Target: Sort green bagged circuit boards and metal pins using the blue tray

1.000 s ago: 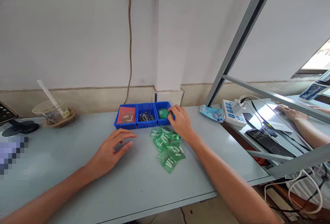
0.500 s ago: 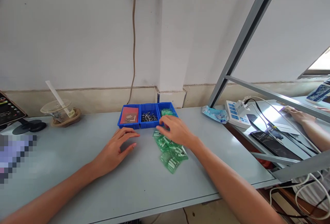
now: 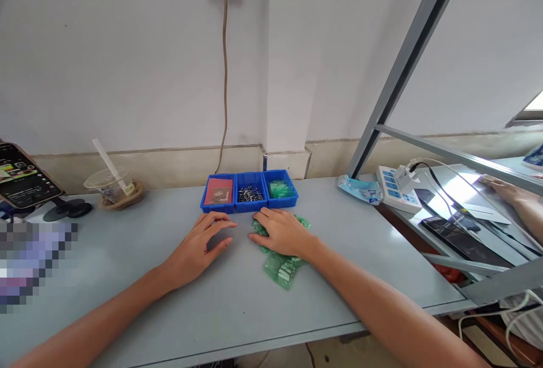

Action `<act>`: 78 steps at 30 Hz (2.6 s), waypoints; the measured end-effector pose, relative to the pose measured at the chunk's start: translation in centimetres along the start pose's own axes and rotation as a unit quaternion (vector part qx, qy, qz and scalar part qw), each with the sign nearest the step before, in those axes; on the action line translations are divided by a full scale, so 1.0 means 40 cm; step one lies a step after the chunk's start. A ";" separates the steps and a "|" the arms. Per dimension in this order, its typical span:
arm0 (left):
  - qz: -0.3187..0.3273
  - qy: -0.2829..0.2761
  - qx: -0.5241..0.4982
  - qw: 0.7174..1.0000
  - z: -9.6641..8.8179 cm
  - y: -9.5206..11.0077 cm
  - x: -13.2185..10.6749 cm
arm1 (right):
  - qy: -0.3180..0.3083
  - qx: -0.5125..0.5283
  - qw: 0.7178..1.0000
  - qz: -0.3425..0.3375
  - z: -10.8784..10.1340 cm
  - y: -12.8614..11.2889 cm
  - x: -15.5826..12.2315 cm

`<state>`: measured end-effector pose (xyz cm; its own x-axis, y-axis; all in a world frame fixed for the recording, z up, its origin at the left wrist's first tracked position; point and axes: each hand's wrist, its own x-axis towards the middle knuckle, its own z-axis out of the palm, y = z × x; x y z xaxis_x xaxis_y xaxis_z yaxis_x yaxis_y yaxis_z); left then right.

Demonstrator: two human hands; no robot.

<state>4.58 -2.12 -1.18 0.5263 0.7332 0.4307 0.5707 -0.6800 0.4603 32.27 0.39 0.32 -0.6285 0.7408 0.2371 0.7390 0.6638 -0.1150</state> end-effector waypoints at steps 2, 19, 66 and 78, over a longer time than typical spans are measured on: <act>-0.002 -0.009 -0.001 1.000 0.000 0.000 -0.001 | -0.001 0.003 1.000 0.004 0.000 -0.008 0.003; 0.021 -0.008 0.006 1.000 0.003 0.001 0.002 | 0.019 0.048 0.998 -0.019 0.001 -0.003 0.014; 0.050 0.017 -0.049 0.997 0.019 0.027 0.030 | 0.145 0.321 0.932 0.086 0.003 -0.104 0.014; 0.019 0.087 -0.079 0.993 0.015 0.019 0.032 | 0.106 0.339 0.929 0.107 0.001 -0.108 0.015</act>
<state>6.07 -1.72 -0.73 0.4206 0.7042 0.5719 0.4384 -0.7097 0.5515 28.69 -2.05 0.90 -0.3697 0.8737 0.3162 0.4735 0.4700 -0.7450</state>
